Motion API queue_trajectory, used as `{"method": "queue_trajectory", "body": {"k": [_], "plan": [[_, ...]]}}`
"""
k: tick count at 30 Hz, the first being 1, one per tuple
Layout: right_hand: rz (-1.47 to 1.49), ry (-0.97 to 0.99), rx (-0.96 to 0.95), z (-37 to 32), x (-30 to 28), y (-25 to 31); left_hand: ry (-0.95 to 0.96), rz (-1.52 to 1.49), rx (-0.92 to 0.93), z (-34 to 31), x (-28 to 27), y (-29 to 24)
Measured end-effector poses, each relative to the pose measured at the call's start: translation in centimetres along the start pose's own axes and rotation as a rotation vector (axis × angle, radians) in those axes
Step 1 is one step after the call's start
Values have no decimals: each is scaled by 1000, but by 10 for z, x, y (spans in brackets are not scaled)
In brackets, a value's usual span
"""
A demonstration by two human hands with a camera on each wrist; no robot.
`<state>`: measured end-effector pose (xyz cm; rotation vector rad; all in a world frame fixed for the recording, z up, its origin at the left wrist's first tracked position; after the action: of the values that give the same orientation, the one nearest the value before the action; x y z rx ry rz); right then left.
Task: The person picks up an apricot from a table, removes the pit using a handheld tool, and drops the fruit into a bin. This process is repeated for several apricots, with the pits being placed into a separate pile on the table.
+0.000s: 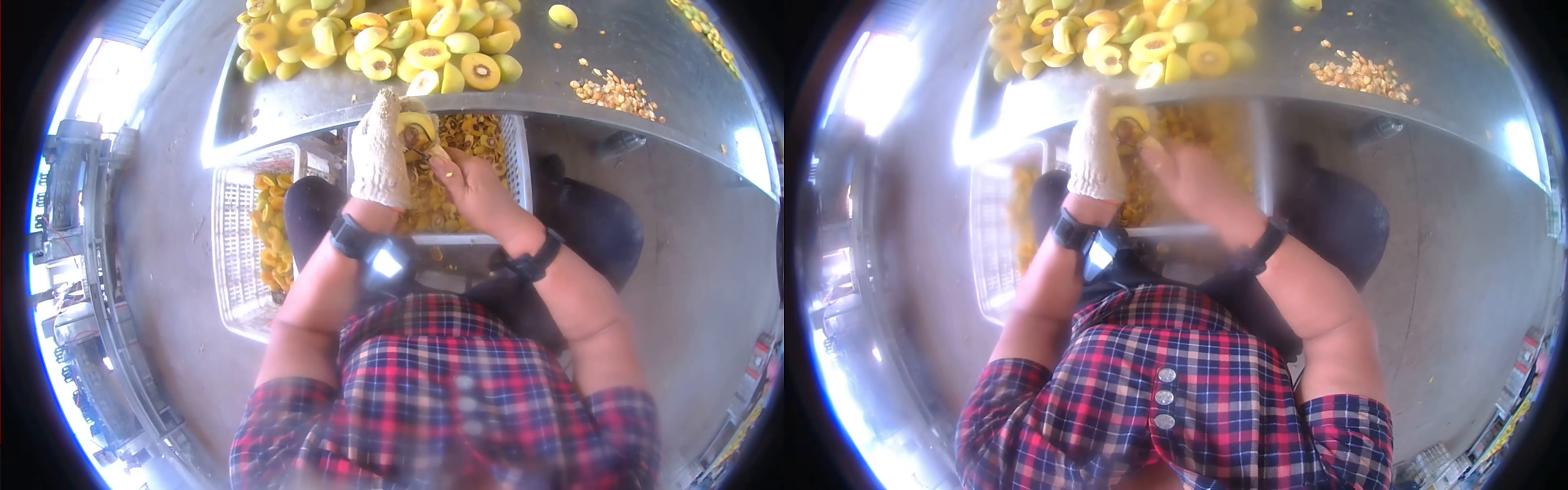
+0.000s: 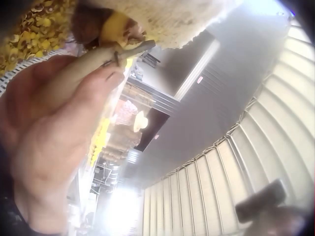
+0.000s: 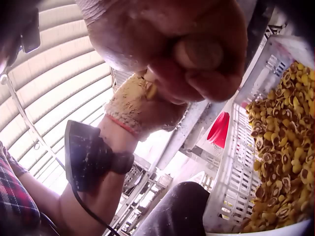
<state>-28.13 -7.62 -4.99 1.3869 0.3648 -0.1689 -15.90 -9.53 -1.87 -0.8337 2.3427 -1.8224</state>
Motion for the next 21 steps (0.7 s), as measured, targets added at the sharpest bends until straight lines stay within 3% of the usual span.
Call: {"method": "queue_trajectory", "body": {"k": [2, 9, 13, 14, 18, 21], "plan": [[7, -19, -9, 0, -1, 5, -147, -128, -14, 0, -6, 6], [-12, -31, -10, 2, 1, 6, -147, -186, 45, -2, -8, 12], [0, -36, -55, 3, -1, 13, -115, -139, 180, 1, -12, 7], [16, 31, 15, 3, 0, 12, -102, -131, 206, 1, -12, 3], [151, 163, 126, -1, 6, 5, -52, -19, 171, -1, -14, -7], [123, 163, 12, 0, 6, 8, 23, 73, 130, 5, -17, -7]]}}
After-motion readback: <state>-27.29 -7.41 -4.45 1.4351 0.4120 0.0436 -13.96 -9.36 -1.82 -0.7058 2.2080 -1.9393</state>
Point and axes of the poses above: each hand's wrist, its own z-axis towards the middle knuckle, its own x-axis out of the palm, y = z × x, the point moved 7 cm from there along z, towards the middle knuckle, and after that the axes turned 14 degrees about -y, right-handed, at the moved point
